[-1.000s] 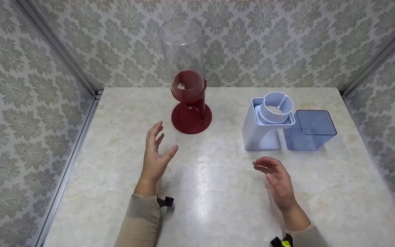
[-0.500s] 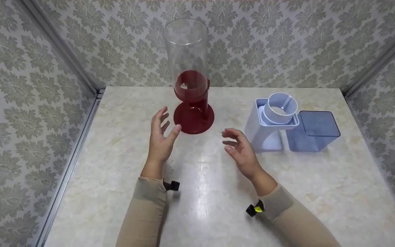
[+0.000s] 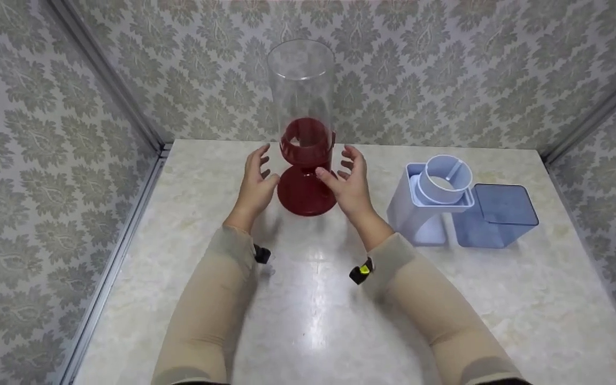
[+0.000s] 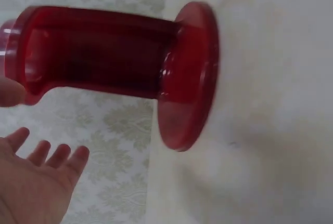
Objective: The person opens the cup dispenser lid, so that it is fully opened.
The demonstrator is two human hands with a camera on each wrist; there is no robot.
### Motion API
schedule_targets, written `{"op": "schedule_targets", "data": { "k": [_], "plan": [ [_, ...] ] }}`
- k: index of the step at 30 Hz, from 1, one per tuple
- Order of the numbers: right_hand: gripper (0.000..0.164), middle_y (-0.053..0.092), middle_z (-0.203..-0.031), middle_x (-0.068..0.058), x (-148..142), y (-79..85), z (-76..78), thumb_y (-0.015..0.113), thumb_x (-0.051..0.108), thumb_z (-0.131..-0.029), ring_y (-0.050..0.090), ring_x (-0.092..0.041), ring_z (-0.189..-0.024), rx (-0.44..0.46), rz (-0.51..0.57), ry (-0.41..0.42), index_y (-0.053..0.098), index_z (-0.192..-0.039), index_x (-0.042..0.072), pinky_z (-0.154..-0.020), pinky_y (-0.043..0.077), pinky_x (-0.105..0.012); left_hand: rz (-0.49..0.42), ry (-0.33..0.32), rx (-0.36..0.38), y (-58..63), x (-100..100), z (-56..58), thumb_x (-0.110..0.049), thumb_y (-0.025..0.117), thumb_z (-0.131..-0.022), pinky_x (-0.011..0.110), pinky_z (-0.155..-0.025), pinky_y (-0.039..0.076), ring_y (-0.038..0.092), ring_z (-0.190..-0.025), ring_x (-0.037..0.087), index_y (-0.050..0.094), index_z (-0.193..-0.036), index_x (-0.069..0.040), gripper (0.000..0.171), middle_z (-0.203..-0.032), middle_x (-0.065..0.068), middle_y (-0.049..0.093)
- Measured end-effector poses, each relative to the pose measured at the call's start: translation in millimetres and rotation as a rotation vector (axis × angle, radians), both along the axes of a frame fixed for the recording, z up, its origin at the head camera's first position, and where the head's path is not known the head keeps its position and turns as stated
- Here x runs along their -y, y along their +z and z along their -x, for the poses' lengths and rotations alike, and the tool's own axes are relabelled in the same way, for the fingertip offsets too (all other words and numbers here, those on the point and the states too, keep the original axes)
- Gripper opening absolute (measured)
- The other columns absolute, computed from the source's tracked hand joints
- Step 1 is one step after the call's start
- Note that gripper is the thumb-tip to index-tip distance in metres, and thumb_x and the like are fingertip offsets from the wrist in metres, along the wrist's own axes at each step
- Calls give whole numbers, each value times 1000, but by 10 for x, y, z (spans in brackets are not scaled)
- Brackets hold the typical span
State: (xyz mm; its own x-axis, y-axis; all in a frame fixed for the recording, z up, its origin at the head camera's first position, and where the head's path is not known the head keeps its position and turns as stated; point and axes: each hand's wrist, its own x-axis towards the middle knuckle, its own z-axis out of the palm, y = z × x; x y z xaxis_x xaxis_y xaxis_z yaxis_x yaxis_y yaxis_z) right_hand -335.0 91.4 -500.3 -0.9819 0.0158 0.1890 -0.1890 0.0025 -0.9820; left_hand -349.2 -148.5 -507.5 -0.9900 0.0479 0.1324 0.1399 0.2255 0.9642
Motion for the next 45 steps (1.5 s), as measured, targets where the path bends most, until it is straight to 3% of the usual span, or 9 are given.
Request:
{"op": "schedule_targets", "data": {
  "k": [3,7,11,16,21,25,30,38,45],
  "plan": [
    [108,33,-173,-21,68,94,95,92,30,-95,37,-40,-158,-15,-43,-40,24,-176,4,-136,37,-60,11,-55,1,81,4,111,-7,62,-97,51,-143,32,25,-174,36,27,-179,-14,89,-186,13,20],
    [118,29,-178,-20,186,228,155,96,32,-92,35,-38,-164,-25,-102,-71,19,-178,7,-139,35,-55,63,-137,35,165,24,190,-18,85,-96,45,-145,26,16,-178,31,19,-182,-16,108,-189,10,15],
    [129,28,-182,-17,280,427,259,100,35,-88,32,-34,-170,-50,-150,-70,14,-181,9,-142,34,-51,-19,-188,40,280,40,295,-19,95,-93,40,-146,22,14,-180,24,14,-183,-15,121,-192,7,16],
    [139,23,-189,-15,341,602,384,99,48,-88,31,-30,-174,-22,-266,-28,4,-183,12,-142,33,-49,-151,-260,26,419,34,412,-10,87,-100,40,-145,28,24,-178,24,19,-182,-10,106,-189,12,27],
    [134,40,-182,-16,338,564,402,92,62,-90,50,-30,-162,6,-386,-85,12,-182,8,-135,44,-48,-165,-334,18,438,-21,426,-6,80,-105,43,-140,39,42,-170,26,39,-176,-9,82,-180,13,46],
    [130,52,-173,-15,334,514,405,90,68,-89,59,-30,-154,-14,-431,-117,20,-181,8,-129,51,-48,-111,-302,-10,429,-30,399,-14,83,-104,42,-139,40,48,-166,25,45,-173,-11,79,-174,12,55],
    [122,61,-164,-11,330,460,405,90,68,-88,65,-27,-144,-52,-411,-71,29,-178,11,-123,55,-48,-67,-230,-40,380,-13,291,-26,86,-102,39,-141,36,49,-165,21,47,-173,-15,82,-172,9,58],
    [103,66,-158,-5,250,319,418,97,51,-90,65,-20,-144,-187,-274,55,44,-172,18,-127,53,-42,-42,-108,-48,329,-101,-1,-33,85,-103,36,-144,29,33,-174,23,29,-179,-9,97,-186,9,36],
    [119,54,-171,-12,137,241,347,94,67,-79,53,-28,-159,-186,-230,98,46,-173,11,-139,40,-49,29,-48,-51,280,-188,-213,-38,82,-105,37,-142,32,31,-175,27,19,-180,-7,104,-189,11,26]
  ]
}}
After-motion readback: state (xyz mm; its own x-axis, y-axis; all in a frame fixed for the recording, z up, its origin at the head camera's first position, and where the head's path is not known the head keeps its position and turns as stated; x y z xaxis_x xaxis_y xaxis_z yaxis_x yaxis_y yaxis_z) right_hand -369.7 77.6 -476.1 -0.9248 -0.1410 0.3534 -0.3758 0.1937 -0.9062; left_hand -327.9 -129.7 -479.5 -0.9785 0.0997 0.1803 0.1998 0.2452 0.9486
